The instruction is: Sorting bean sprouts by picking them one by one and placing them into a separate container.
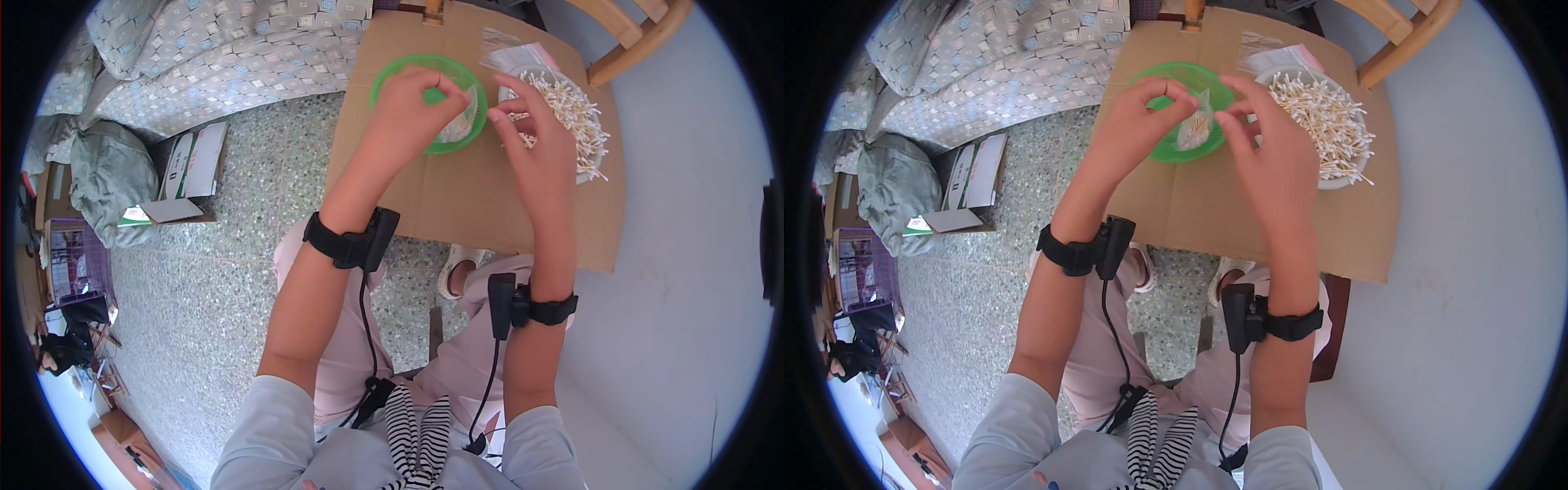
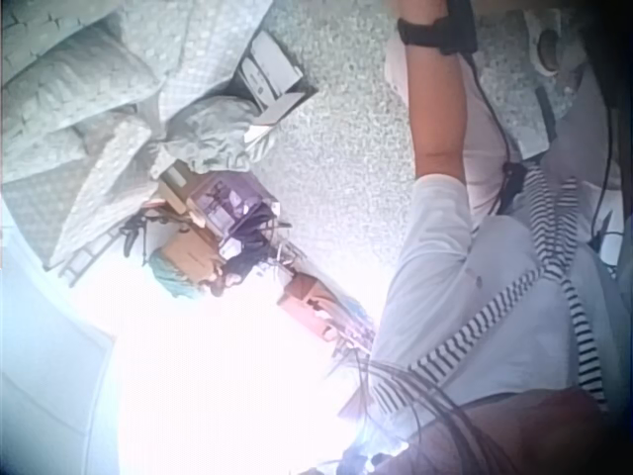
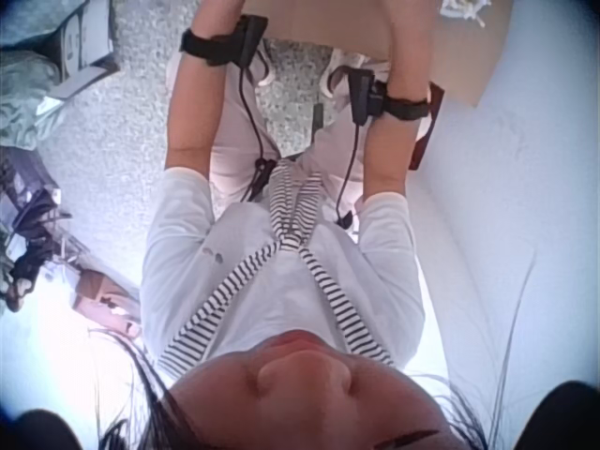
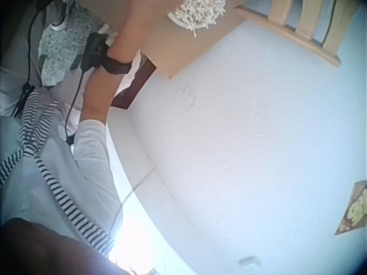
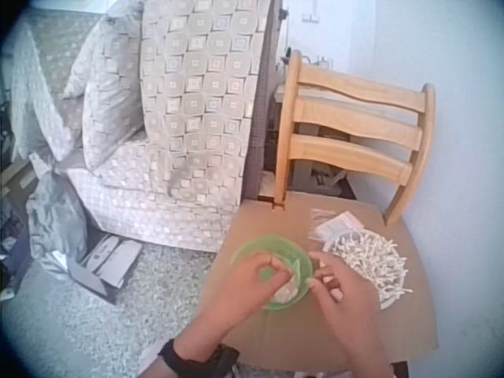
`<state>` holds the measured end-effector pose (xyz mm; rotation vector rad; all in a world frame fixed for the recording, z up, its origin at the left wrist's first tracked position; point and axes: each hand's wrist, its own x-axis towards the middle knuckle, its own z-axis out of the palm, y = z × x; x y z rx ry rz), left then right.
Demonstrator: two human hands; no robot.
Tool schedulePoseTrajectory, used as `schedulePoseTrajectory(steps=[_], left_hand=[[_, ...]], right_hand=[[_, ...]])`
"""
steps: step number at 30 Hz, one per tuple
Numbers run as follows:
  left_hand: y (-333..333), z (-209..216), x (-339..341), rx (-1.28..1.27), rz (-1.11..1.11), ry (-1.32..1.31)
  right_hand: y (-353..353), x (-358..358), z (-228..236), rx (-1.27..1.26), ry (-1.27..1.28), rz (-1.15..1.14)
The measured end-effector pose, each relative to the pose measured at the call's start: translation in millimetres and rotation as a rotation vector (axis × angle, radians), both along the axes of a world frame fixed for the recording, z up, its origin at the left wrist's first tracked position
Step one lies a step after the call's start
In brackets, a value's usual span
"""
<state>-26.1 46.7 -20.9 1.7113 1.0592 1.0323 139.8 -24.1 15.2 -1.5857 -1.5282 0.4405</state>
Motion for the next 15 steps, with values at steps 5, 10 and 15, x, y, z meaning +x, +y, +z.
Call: schedulePoseTrajectory(steps=[5, 10, 15], left_hand=[[-5.9, 1.8, 2.2, 0.186, 0.049, 0.188], [-10.6, -3.4, 5.7, 0.302, 0.117, 0.294], [-8.1, 0.2, 4.1, 0.262, 0.186, 0.28]], right_hand=[[6.1, 47.3, -24.9, -0.032, -0.202, -0.093], [4.4, 61.4, -40.2, -0.152, -0.456, -0.16], [12.9, 64.3, -42.7, -0.248, -0.392, -0.167]])
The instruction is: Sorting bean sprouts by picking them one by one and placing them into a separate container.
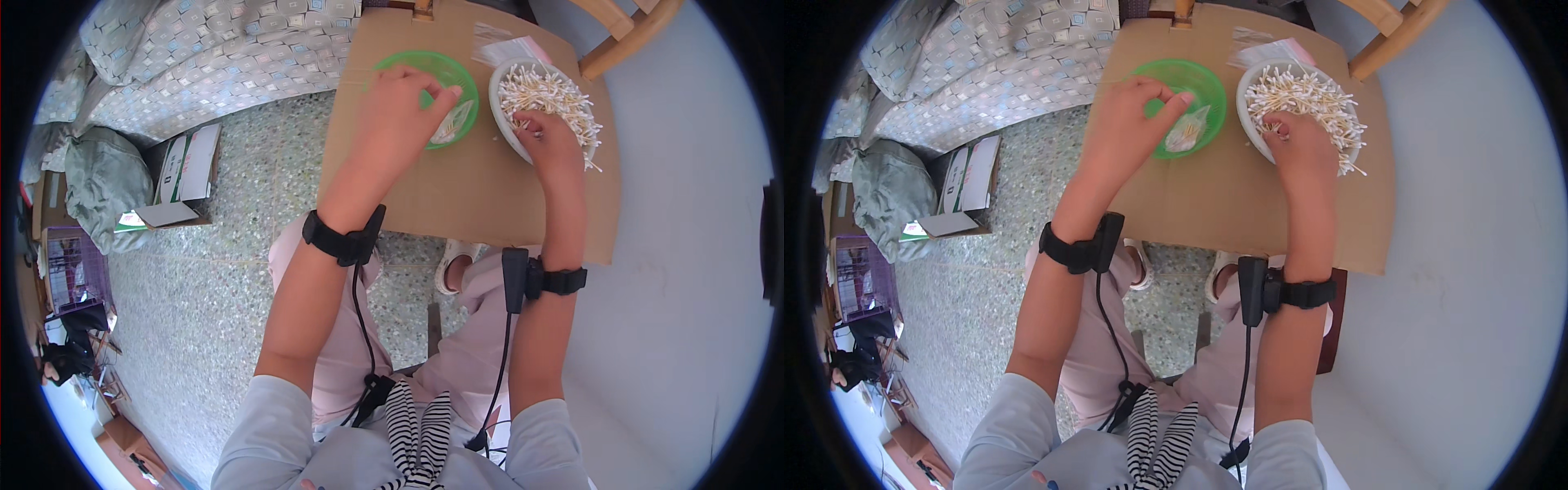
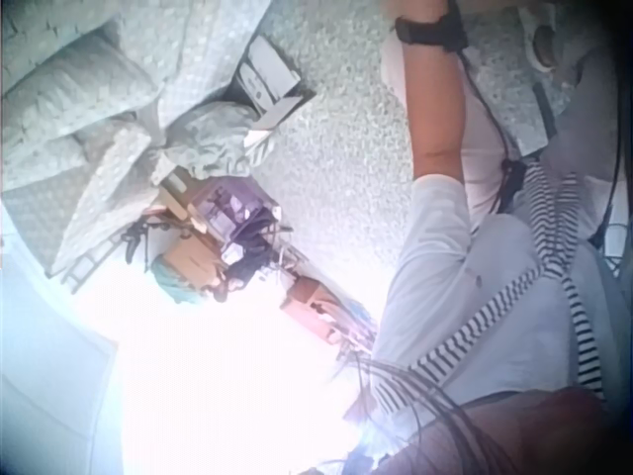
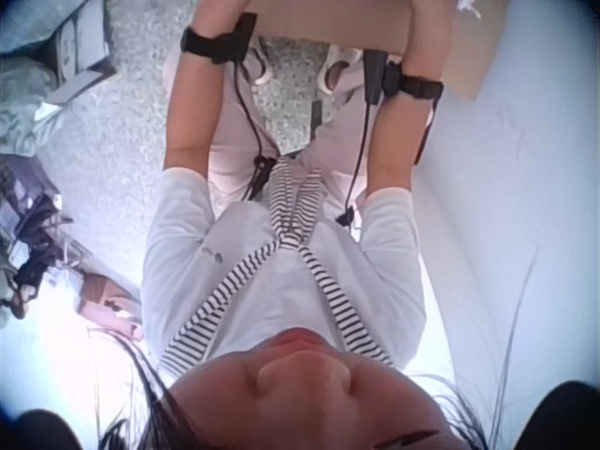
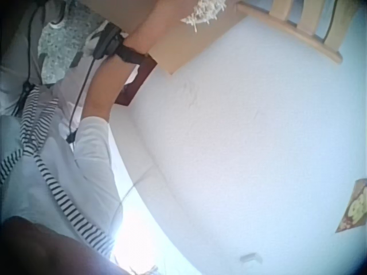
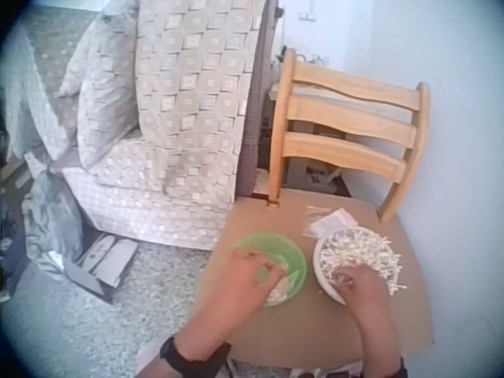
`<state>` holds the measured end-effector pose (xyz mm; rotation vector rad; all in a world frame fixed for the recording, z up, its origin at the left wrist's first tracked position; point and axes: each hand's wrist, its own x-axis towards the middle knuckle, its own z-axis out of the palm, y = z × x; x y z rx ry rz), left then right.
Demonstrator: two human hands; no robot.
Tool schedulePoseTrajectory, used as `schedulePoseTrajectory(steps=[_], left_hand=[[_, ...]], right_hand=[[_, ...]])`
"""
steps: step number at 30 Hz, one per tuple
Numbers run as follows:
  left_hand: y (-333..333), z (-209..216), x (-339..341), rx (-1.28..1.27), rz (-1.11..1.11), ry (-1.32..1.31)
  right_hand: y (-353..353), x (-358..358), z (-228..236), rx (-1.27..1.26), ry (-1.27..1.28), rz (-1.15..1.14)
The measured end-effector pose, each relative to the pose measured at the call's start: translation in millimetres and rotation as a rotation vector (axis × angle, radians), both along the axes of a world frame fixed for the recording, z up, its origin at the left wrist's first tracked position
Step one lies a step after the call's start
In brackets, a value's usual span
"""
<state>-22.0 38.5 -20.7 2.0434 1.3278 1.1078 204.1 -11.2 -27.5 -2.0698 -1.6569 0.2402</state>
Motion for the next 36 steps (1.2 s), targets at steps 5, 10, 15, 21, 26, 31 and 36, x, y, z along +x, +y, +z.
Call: schedulePoseTrajectory(steps=[5, 10, 15, 21, 26, 31, 36], left_hand=[[1.0, 0.4, -1.5, 0.122, -0.005, 0.06], [-1.3, 2.4, 1.6, 0.074, -0.031, 0.05], [-0.9, 6.1, 0.5, 0.048, -0.038, 0.011], [-8.9, 24.1, 15.5, 0.166, -0.182, -0.205], [-7.4, 15.5, 16.7, 0.214, -0.161, -0.092], [-4.9, 22.2, 11.6, 0.184, -0.153, -0.132], [-5.8, 31.1, 7.3, 0.1, -0.195, -0.225]], right_hand=[[4.8, -2.5, 3.3, -0.134, -0.029, -0.076], [2.7, -3.6, 7.1, -0.136, -0.035, -0.115], [-10.7, -1.2, 15.2, 0.001, 0.063, -0.219], [-9.9, -9.6, 19.7, 0.297, 0.405, 0.138], [-11.8, -44.0, 36.5, 0.269, 0.198, 0.271], [-9.6, -57.1, 36.8, 0.299, 0.552, 0.238], [-9.4, -64.5, 39.2, 0.334, 0.7, 0.258]])
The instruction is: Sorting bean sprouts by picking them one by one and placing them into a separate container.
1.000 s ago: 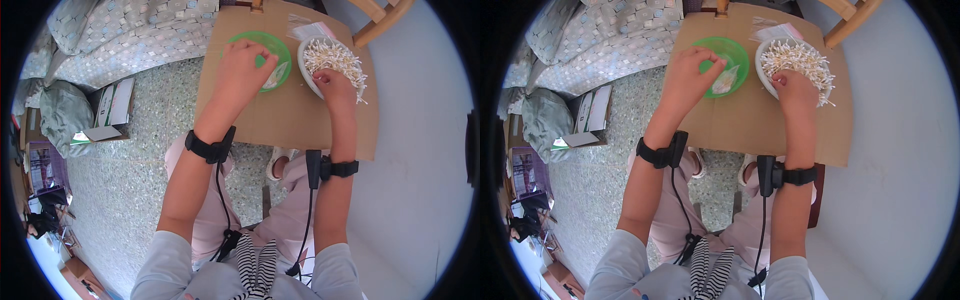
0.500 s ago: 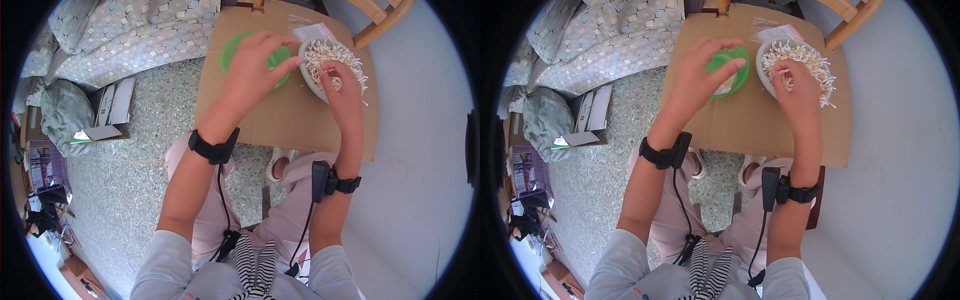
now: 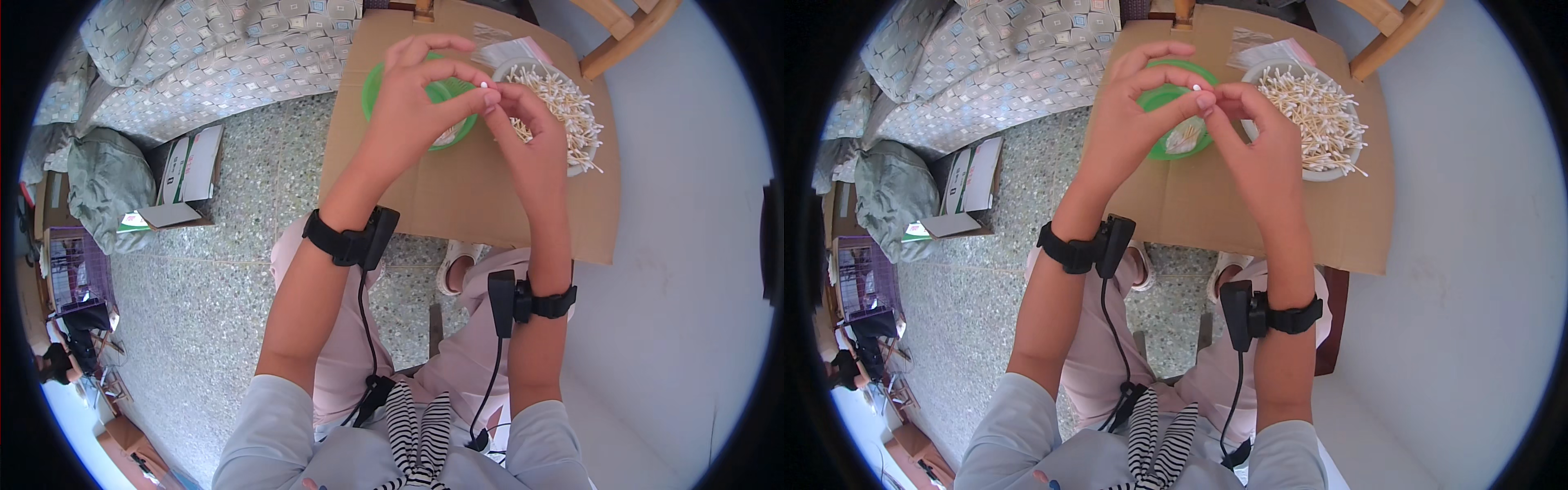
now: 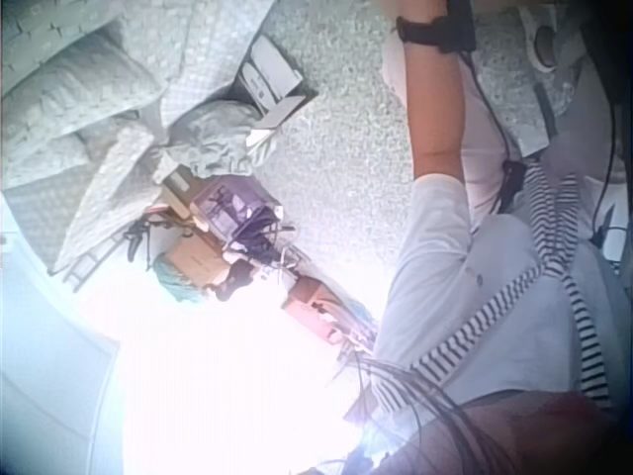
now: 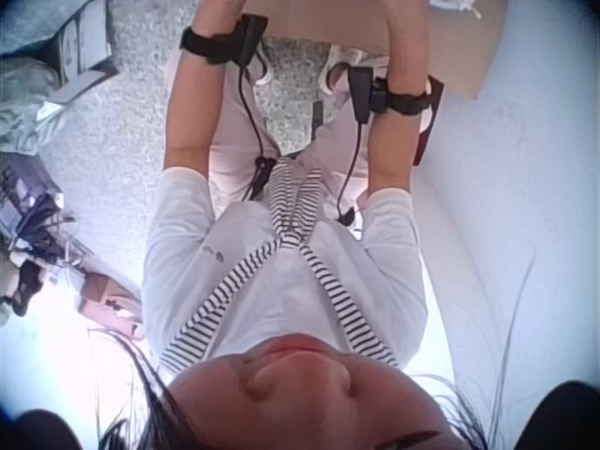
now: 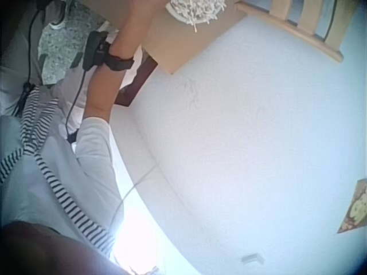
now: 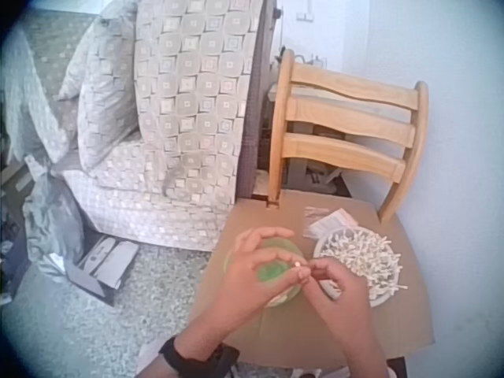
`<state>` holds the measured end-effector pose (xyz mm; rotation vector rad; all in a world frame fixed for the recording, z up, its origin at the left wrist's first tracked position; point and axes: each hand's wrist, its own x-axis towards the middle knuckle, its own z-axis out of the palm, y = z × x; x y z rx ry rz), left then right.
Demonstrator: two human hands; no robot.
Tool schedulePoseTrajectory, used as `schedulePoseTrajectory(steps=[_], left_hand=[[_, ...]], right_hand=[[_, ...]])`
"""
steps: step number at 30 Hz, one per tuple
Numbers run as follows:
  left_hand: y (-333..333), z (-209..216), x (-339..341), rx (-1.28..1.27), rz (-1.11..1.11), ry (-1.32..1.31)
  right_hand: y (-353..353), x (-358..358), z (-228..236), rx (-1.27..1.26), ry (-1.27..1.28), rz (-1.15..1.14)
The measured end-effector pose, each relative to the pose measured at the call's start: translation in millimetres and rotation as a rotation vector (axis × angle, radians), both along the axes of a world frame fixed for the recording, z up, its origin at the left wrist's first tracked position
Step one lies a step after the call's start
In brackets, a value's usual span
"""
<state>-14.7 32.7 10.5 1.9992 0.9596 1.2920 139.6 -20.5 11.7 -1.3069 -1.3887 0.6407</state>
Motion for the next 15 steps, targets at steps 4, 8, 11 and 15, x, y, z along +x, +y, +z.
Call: schedulePoseTrajectory(steps=[4, 8, 11, 15], left_hand=[[2.1, -0.3, -2.1, 0.024, -0.011, -0.084], [1.0, 4.3, -2.6, 0.129, -0.047, -0.047], [1.4, 4.3, -4.5, 0.19, -0.067, -0.026], [2.5, 2.6, -4.3, 0.173, -0.06, -0.08]], right_hand=[[-6.7, -0.2, 7.5, -0.119, 0.07, 0.076], [-7.0, 3.0, -1.2, -0.131, 0.094, 0.104], [-6.1, 4.8, -1.4, -0.08, 0.024, 0.117], [-4.6, -0.1, 1.3, 0.029, 0.002, 0.084]])
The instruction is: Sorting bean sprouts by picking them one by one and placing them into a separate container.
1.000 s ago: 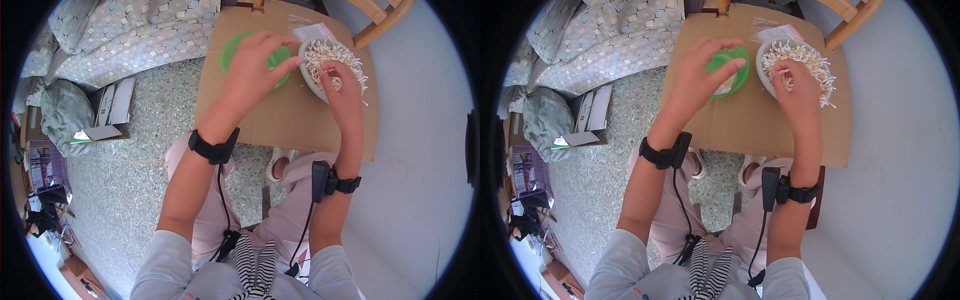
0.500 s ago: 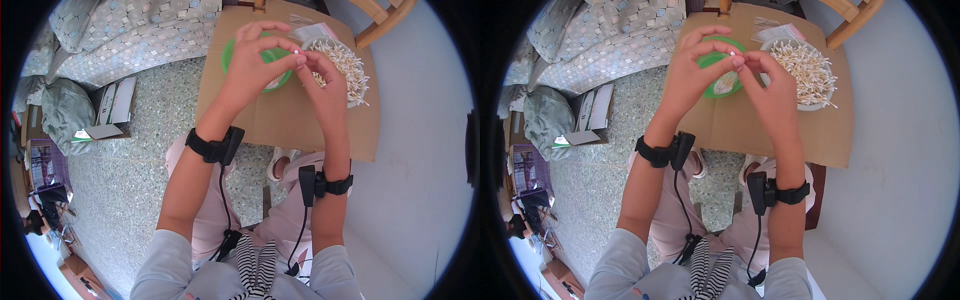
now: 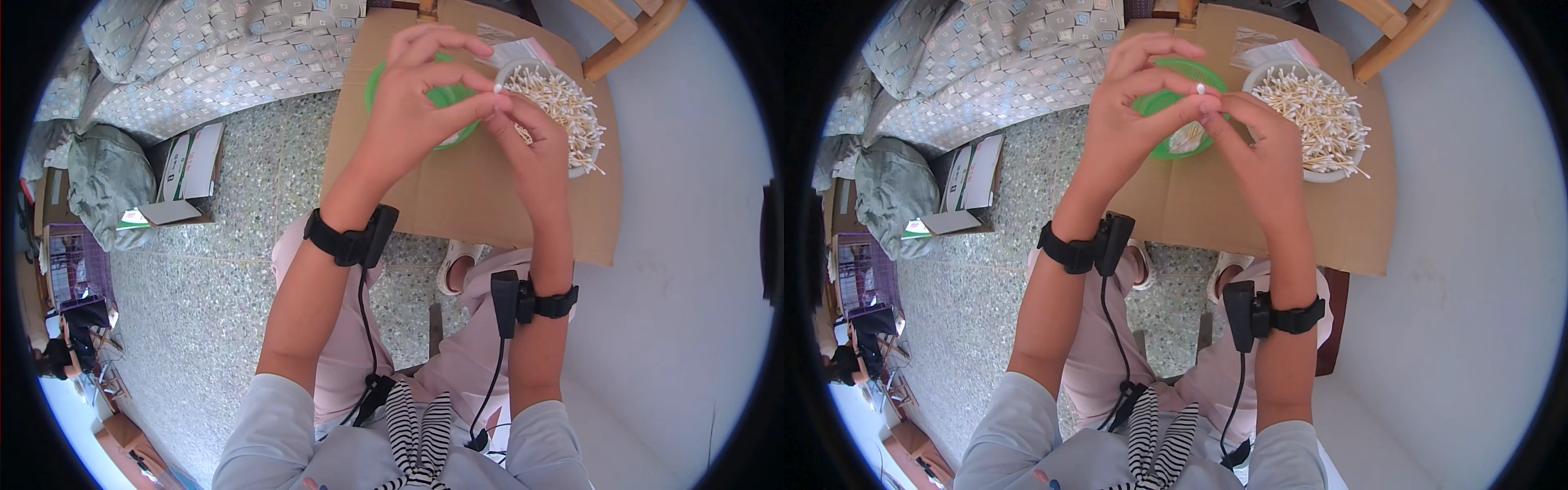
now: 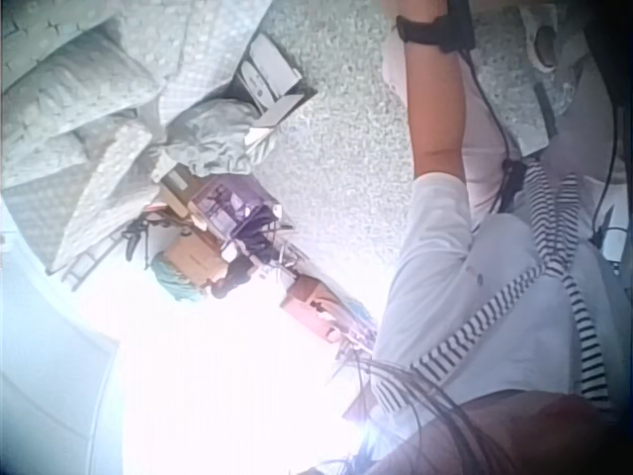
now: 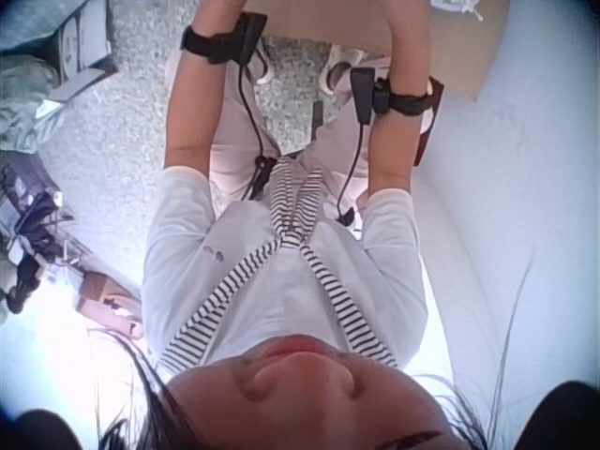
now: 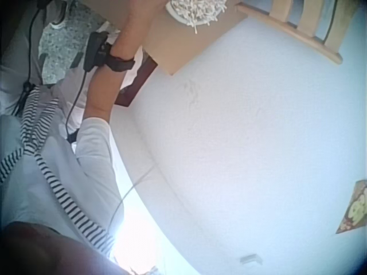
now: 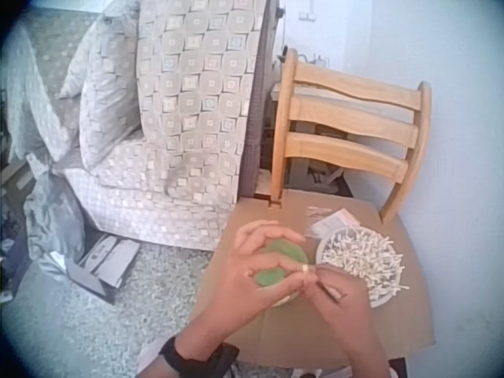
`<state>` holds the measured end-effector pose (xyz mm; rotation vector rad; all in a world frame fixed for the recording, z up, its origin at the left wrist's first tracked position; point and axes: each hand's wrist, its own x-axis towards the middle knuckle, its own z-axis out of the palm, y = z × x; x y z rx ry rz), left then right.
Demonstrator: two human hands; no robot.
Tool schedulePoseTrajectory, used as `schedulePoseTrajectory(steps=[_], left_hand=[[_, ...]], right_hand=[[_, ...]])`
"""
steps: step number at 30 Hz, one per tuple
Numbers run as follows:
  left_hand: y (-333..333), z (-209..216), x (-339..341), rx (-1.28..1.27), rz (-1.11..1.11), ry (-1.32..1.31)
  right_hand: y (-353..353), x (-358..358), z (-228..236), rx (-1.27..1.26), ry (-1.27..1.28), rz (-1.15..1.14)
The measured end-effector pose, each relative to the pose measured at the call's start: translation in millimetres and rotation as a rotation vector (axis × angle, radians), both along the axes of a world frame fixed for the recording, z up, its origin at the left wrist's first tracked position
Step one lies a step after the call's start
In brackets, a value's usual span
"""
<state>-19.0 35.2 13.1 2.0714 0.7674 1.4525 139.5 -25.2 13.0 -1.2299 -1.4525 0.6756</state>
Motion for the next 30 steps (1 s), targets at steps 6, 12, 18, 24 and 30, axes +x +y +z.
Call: schedulePoseTrajectory(steps=[6, 12, 18, 24, 30], left_hand=[[0.0, 3.6, -2.2, -0.025, 0.081, 0.03], [-5.0, 2.1, 2.3, -0.037, 0.044, 0.106], [-3.4, -3.8, 5.8, 0.0, -0.051, 0.108], [-1.9, -7.1, 6.5, 0.015, -0.021, 0.114], [-2.6, -5.4, 6.5, 0.019, 0.01, 0.14]], right_hand=[[5.9, 15.2, 1.2, 0.011, 0.093, -0.053], [0.8, 13.3, 5.9, 0.038, 0.273, -0.033], [4.5, 10.5, 3.1, 0.192, 0.255, 0.077], [5.9, 10.6, 2.9, 0.23, 0.121, 0.012], [2.5, 9.0, 7.7, 0.252, 0.082, -0.004]])
